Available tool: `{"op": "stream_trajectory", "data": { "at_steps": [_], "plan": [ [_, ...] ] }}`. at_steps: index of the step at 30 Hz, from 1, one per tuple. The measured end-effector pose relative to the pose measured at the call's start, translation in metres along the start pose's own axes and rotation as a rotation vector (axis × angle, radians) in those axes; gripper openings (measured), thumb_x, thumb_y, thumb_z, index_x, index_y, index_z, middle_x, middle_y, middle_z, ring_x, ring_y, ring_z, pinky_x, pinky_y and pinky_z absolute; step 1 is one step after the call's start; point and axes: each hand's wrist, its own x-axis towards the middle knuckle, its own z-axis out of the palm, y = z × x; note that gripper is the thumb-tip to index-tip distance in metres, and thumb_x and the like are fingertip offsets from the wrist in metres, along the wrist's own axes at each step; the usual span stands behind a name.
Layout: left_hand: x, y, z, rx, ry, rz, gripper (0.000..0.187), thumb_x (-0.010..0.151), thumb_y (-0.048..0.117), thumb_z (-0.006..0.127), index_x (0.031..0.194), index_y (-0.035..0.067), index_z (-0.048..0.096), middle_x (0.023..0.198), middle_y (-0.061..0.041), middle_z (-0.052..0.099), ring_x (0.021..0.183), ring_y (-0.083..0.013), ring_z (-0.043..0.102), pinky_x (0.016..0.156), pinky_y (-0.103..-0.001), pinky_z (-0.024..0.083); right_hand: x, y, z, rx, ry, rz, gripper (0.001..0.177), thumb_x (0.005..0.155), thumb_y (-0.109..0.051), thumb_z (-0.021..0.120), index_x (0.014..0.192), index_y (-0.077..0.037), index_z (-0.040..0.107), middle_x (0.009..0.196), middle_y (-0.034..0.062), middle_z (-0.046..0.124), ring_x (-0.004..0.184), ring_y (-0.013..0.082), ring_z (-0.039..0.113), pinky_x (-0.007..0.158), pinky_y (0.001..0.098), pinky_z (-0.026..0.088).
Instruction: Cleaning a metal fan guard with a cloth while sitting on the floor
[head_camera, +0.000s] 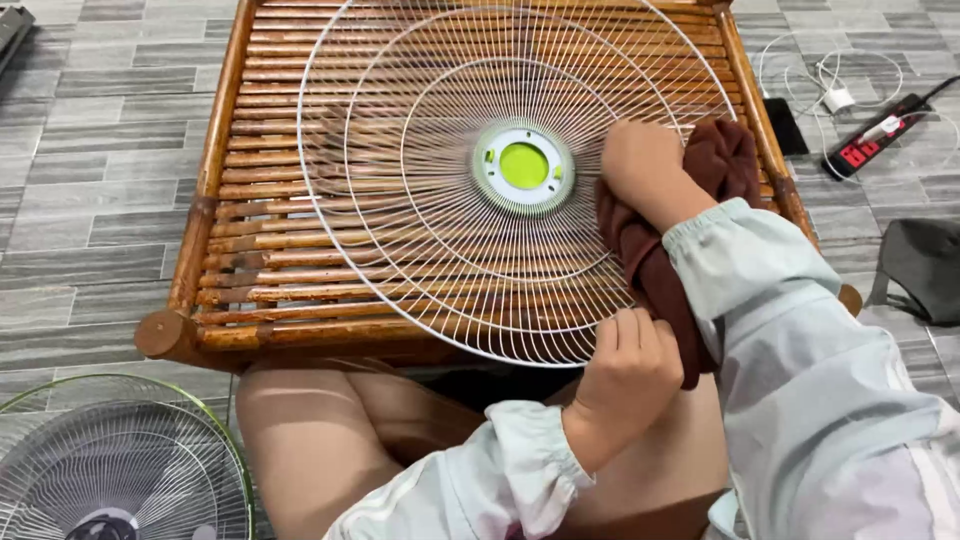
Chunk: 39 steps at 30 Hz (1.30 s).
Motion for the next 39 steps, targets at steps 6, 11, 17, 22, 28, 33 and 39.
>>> {"op": "stream_trajectory", "data": {
  "at_steps": [6,11,17,22,28,33,39],
  "plan": [
    [0.005,-0.015,0.012,-0.117,0.194,0.098,0.024,0.089,0.004,0.053,0.066,0.009,0.054,0.065,-0.007,0.041,0.061,-0.0245,0.043,0.059,-0.037,0.034,0.018,-0.023,0.001,0.209,-0.113,-0.036,0.038,0.094,-0.019,0.048,0.084,0.005,0.076,0.079,0.0286,0.074,0.078,0.052,0.074,0.064,0.0649,0.057],
    [0.003,-0.017,0.013,-0.077,0.207,0.106,0.028,0.091,0.002,0.05,0.065,0.011,0.05,0.065,-0.007,0.04,0.06,-0.0236,0.042,0.059,-0.035,0.034,0.005,-0.013,-0.001,0.255,0.05,-0.225,0.028,0.098,-0.019,0.045,0.095,0.002,0.062,0.077,0.029,0.069,0.074,0.053,0.071,0.064,0.0646,0.054],
    [0.0,-0.037,-0.007,-0.196,0.035,0.108,0.012,0.086,0.01,0.062,0.076,0.008,0.056,0.076,-0.009,0.051,0.07,-0.0217,0.041,0.069,-0.033,0.039,0.034,0.039,0.025,0.099,0.265,-0.144,0.026,0.102,-0.022,0.05,0.09,-0.003,0.062,0.082,0.0181,0.071,0.065,0.0426,0.066,0.058,0.0527,0.052],
    [0.005,-0.05,-0.011,-0.243,0.051,0.171,0.011,0.088,0.013,0.064,0.08,0.008,0.06,0.081,-0.01,0.054,0.072,-0.0233,0.045,0.069,-0.033,0.039,0.023,0.008,-0.017,0.509,-0.093,-0.094,0.024,0.1,-0.023,0.05,0.091,-0.002,0.057,0.082,0.0176,0.063,0.068,0.036,0.058,0.064,0.0507,0.049],
    [0.003,-0.07,-0.02,-0.333,-0.01,0.162,0.01,0.084,0.008,0.06,0.074,0.006,0.058,0.078,-0.012,0.056,0.07,-0.0243,0.045,0.067,-0.034,0.039,0.038,0.042,0.021,0.241,-0.036,-0.168,0.011,0.09,-0.019,0.057,0.091,-0.008,0.057,0.082,0.0123,0.065,0.071,0.0354,0.061,0.068,0.0479,0.05],
    [0.007,-0.081,-0.022,-0.397,0.007,0.185,0.009,0.082,0.008,0.062,0.075,0.009,0.056,0.08,-0.01,0.056,0.069,-0.0244,0.046,0.068,-0.033,0.04,0.039,0.027,0.011,0.437,0.077,-0.192,0.024,0.103,-0.024,0.058,0.088,-0.006,0.055,0.074,0.0127,0.061,0.062,0.0338,0.056,0.058,0.0478,0.047],
    [0.009,-0.107,-0.034,-0.569,-0.093,0.171,0.024,0.078,0.023,0.08,0.077,0.008,0.061,0.081,-0.006,0.059,0.074,-0.0248,0.053,0.072,-0.035,0.043,0.044,0.035,0.003,0.129,-0.149,-0.085,0.024,0.08,-0.024,0.069,0.096,-0.006,0.067,0.09,0.0185,0.073,0.079,0.0462,0.07,0.067,0.0531,0.053]
  ]
}}
